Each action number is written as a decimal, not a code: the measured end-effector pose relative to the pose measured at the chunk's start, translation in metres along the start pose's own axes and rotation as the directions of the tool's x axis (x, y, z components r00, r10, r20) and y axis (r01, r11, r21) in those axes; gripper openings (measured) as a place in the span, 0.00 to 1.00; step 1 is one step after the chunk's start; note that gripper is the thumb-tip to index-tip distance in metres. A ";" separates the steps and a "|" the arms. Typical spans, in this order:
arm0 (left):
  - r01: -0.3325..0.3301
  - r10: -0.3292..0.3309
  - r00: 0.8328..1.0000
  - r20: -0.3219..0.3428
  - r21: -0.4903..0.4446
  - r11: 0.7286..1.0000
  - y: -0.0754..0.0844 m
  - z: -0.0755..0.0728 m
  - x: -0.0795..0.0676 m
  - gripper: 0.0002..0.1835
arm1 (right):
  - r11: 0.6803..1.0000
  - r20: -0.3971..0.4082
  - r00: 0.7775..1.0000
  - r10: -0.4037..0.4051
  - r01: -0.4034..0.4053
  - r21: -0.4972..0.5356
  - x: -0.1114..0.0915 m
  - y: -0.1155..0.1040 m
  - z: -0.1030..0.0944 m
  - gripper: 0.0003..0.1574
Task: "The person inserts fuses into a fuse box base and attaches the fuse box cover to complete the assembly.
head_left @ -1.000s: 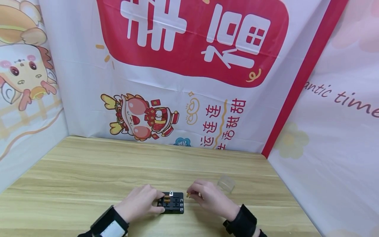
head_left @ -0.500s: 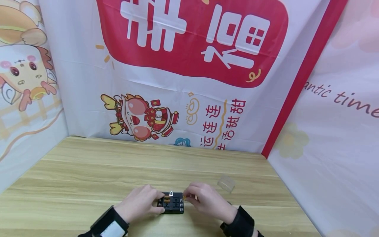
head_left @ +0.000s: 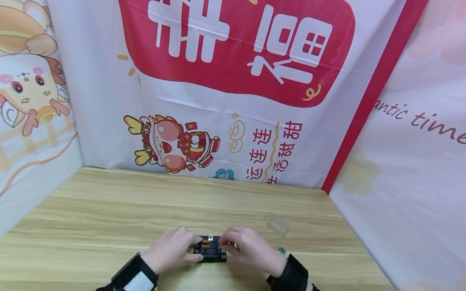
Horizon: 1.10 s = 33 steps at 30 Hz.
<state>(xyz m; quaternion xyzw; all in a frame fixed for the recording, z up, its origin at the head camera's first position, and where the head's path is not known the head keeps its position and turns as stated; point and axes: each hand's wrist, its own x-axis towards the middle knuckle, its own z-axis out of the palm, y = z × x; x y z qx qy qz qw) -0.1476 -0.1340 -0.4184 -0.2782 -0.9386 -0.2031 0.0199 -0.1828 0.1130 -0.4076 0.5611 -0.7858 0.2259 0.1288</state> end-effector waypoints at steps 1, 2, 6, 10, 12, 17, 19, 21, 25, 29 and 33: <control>-0.001 0.001 1.000 -0.001 0.001 1.000 0.000 0.000 0.000 0.09 | 1.000 0.006 1.000 0.007 -0.007 0.007 0.000 -0.001 0.001 0.07; -0.001 0.001 1.000 -0.001 0.001 1.000 0.000 0.000 0.000 0.09 | 1.000 0.013 1.000 0.013 -0.013 0.008 0.001 -0.002 0.001 0.07; -0.002 0.002 1.000 0.004 -0.010 1.000 0.000 0.000 0.000 0.08 | 0.999 0.034 0.999 0.030 -0.031 0.010 0.003 -0.005 0.002 0.08; -0.003 0.003 1.000 0.008 -0.019 1.000 -0.001 -0.001 0.000 0.08 | 1.000 0.031 0.999 0.012 -0.012 0.002 0.008 -0.007 0.005 0.08; -0.005 0.005 1.000 0.006 -0.017 1.000 -0.001 -0.001 0.000 0.08 | 1.000 0.029 1.000 -0.001 0.001 0.001 0.010 -0.009 0.006 0.08; -0.010 0.010 1.000 0.003 -0.016 1.000 -0.002 0.000 0.000 0.08 | 1.000 0.025 0.999 -0.021 0.021 -0.004 0.014 -0.012 0.009 0.08; -0.010 0.010 1.000 0.004 -0.016 1.000 -0.002 0.000 0.001 0.08 | 1.000 0.028 0.999 -0.021 0.021 -0.004 0.016 -0.013 0.010 0.07; -0.007 0.007 1.000 0.008 -0.021 1.000 -0.003 0.000 0.001 0.07 | 1.000 0.034 0.999 -0.016 0.016 -0.004 0.018 -0.014 0.011 0.07; -0.006 0.007 1.000 0.012 -0.022 1.000 -0.003 0.000 0.001 0.07 | 1.000 0.049 0.999 0.002 -0.002 -0.001 0.020 -0.014 0.013 0.07; -0.008 0.008 1.000 0.008 -0.019 1.000 -0.002 -0.001 0.000 0.07 | 1.000 0.054 0.998 0.010 -0.010 -0.004 0.023 -0.015 0.014 0.06; -0.010 0.010 1.000 0.008 -0.020 1.000 -0.002 -0.002 -0.001 0.06 | 1.000 0.057 0.998 0.013 -0.013 -0.005 0.026 -0.017 0.016 0.06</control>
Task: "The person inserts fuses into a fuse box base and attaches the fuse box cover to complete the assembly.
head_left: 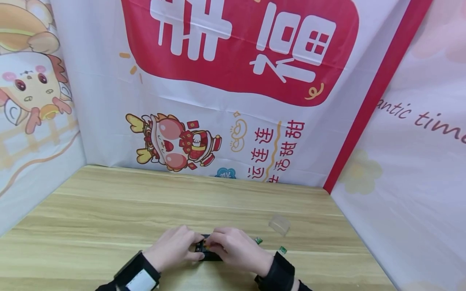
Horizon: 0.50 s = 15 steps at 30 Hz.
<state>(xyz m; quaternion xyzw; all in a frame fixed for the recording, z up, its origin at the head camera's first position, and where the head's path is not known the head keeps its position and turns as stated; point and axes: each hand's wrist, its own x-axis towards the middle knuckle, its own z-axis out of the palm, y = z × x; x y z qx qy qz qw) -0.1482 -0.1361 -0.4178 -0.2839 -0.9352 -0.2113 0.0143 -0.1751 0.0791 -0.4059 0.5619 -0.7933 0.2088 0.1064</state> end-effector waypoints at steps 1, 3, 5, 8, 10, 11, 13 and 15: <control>-0.003 0.003 1.000 0.000 0.001 1.000 0.000 0.000 0.000 0.06 | 1.000 0.002 1.000 0.002 -0.002 0.001 0.000 0.000 0.000 0.06; -0.005 0.005 1.000 0.001 0.002 1.000 0.000 0.000 0.000 0.06 | 1.000 0.002 1.000 0.004 -0.004 0.000 0.001 0.000 0.001 0.06; -0.004 0.004 1.000 0.001 0.004 1.000 0.000 0.000 0.000 0.06 | 1.000 0.004 1.000 0.008 -0.008 -0.004 0.002 0.000 0.003 0.06; -0.001 0.001 1.000 0.001 0.006 1.000 0.000 0.000 0.000 0.06 | 1.000 0.012 1.000 0.017 -0.017 -0.008 0.003 0.001 0.004 0.05; -0.001 0.001 1.000 0.001 0.007 1.000 0.000 0.000 0.001 0.06 | 1.000 0.023 0.999 0.028 -0.027 -0.011 0.003 0.001 0.004 0.05; -0.001 0.001 1.000 0.002 0.006 1.000 0.000 0.000 0.001 0.06 | 0.999 0.028 0.999 0.033 -0.033 -0.011 0.004 0.001 0.005 0.05; -0.003 0.003 1.000 0.003 0.005 1.000 0.000 0.000 0.001 0.06 | 0.999 0.036 0.999 0.040 -0.040 -0.018 0.004 0.001 0.005 0.05; -0.003 0.003 1.000 0.006 0.002 1.000 0.000 0.000 0.001 0.06 | 0.999 0.038 0.998 0.041 -0.040 -0.032 0.004 0.001 0.005 0.05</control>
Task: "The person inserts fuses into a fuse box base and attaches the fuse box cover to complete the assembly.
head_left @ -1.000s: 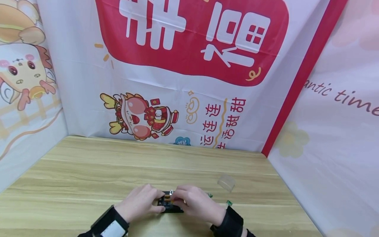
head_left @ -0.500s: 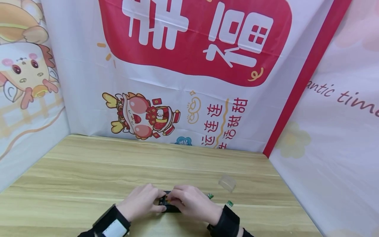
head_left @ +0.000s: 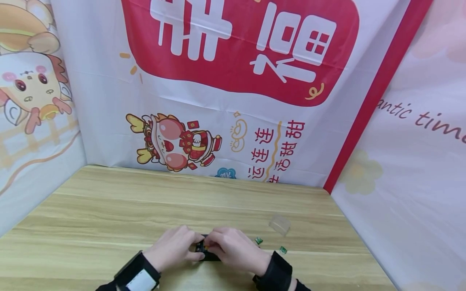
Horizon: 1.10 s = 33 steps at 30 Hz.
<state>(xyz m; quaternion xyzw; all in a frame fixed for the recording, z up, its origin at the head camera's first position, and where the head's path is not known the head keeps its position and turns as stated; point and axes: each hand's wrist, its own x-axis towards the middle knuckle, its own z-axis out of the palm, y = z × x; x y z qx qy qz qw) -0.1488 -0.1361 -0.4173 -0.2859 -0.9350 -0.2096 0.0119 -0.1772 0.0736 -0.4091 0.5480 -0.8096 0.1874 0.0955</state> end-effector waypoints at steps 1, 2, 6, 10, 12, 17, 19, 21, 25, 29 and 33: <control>0.001 -0.001 1.000 0.001 -0.002 1.000 0.000 0.000 0.000 0.06 | 1.000 -0.001 1.000 -0.002 0.002 -0.007 0.000 0.000 0.000 0.05; 0.002 -0.002 1.000 0.003 -0.004 1.000 0.000 0.000 0.000 0.06 | 1.000 -0.003 1.000 -0.006 0.006 -0.014 0.000 0.000 0.001 0.05; 0.007 -0.006 1.000 0.009 -0.015 1.000 0.000 0.000 0.000 0.05 | 0.999 -0.015 1.000 -0.021 0.021 -0.037 -0.001 0.001 0.003 0.05; 0.000 0.000 1.000 0.000 -0.004 1.000 -0.001 0.000 0.001 0.05 | 0.999 -0.012 1.000 -0.027 0.026 -0.045 -0.001 0.002 0.004 0.05; -0.005 0.005 1.000 -0.011 0.008 1.000 -0.001 0.001 0.001 0.05 | 0.998 -0.004 1.000 -0.026 0.025 -0.049 -0.002 0.001 0.005 0.04; -0.010 0.011 0.999 -0.032 0.027 1.000 -0.002 0.002 0.000 0.06 | 0.998 0.012 1.000 -0.015 0.016 -0.054 -0.002 0.000 0.005 0.04; -0.012 0.013 0.999 -0.036 0.029 1.000 -0.002 0.002 0.000 0.07 | 0.998 0.015 1.000 -0.011 0.012 -0.054 -0.001 0.000 0.005 0.04; -0.013 0.014 0.999 -0.036 0.026 1.000 -0.002 0.002 0.000 0.07 | 0.998 0.020 1.000 -0.009 0.010 -0.055 -0.001 0.000 0.005 0.04; -0.014 0.015 0.999 -0.033 0.019 1.000 -0.002 0.002 0.001 0.07 | 0.999 0.028 1.000 -0.006 0.008 -0.052 -0.001 0.000 0.005 0.04; -0.011 0.011 1.000 -0.018 0.000 1.000 -0.002 0.001 0.001 0.05 | 0.999 0.029 1.000 -0.008 0.009 -0.050 -0.001 0.000 0.005 0.04; -0.012 0.012 1.000 -0.012 -0.005 1.000 -0.002 0.001 0.001 0.04 | 0.998 0.020 1.000 -0.023 0.025 -0.062 -0.001 0.000 0.006 0.04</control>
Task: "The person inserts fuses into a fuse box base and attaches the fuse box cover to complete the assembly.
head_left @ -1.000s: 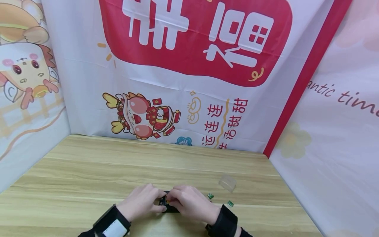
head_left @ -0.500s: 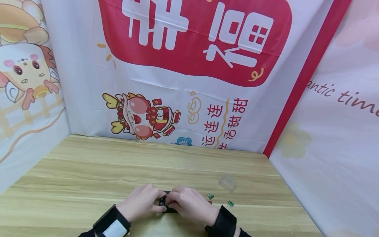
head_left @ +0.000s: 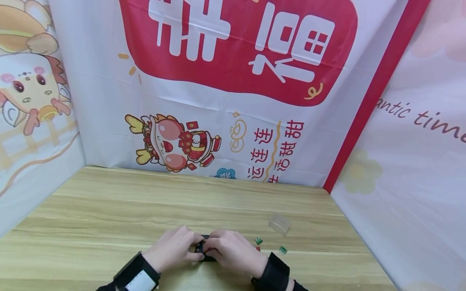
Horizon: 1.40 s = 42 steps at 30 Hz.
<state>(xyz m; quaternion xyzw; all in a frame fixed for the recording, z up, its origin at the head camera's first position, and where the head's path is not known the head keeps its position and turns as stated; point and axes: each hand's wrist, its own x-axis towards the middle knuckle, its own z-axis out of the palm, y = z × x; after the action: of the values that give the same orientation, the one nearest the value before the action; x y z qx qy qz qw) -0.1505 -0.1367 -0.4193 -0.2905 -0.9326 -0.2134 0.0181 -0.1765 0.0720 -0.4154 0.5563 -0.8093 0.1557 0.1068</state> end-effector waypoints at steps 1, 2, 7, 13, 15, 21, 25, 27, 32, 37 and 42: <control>-0.001 0.001 1.000 0.000 0.001 1.000 0.000 0.000 0.000 0.04 | 1.000 -0.002 1.000 -0.004 0.004 -0.006 0.000 0.000 0.000 0.04; -0.001 0.001 1.000 -0.001 0.002 1.000 0.000 0.000 0.000 0.04 | 1.000 -0.003 1.000 -0.009 0.009 -0.010 0.000 0.000 0.000 0.04; -0.001 0.001 1.000 -0.003 0.009 1.000 0.001 0.000 0.001 0.05 | 1.000 0.006 1.000 -0.015 0.015 -0.026 0.001 0.000 0.001 0.04; -0.005 0.005 1.000 -0.003 0.018 1.000 0.001 0.001 0.001 0.06 | 0.999 0.014 1.000 -0.021 0.021 -0.029 0.001 0.000 0.001 0.04; -0.007 0.007 1.000 -0.005 0.020 1.000 0.001 0.002 0.001 0.06 | 0.999 0.020 1.000 -0.022 0.023 -0.027 0.002 0.000 0.001 0.04; -0.006 0.006 1.000 -0.006 0.003 1.000 0.001 0.002 0.000 0.05 | 1.000 0.056 0.998 -0.010 0.011 -0.010 0.005 -0.002 -0.004 0.06; -0.002 0.002 1.000 -0.005 -0.004 1.000 0.001 0.001 -0.001 0.05 | 1.000 0.095 0.995 0.011 -0.012 0.008 0.010 -0.005 -0.008 0.07; 0.003 -0.003 1.000 -0.005 -0.004 1.000 0.000 0.000 -0.001 0.05 | 1.000 0.112 0.994 0.016 -0.017 0.008 0.013 -0.006 -0.010 0.07; 0.007 -0.007 1.000 -0.005 -0.005 1.000 0.000 -0.001 -0.001 0.05 | 1.000 0.138 0.990 0.023 -0.023 -0.002 0.018 -0.006 -0.012 0.06; -0.005 0.005 1.000 -0.007 0.001 1.000 0.001 -0.001 0.000 0.05 | 1.000 0.148 0.989 0.022 -0.022 0.002 0.017 -0.005 -0.013 0.06; -0.003 0.003 1.000 -0.002 0.011 1.000 0.002 -0.001 0.001 0.05 | 1.000 0.134 0.991 0.012 -0.011 -0.003 0.015 -0.003 -0.012 0.08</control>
<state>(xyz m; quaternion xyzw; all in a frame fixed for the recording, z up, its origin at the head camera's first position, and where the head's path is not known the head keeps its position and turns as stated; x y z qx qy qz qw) -0.1501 -0.1355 -0.4176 -0.2916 -0.9333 -0.2084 0.0211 -0.1790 0.0620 -0.3986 0.5607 -0.8180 0.1178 0.0518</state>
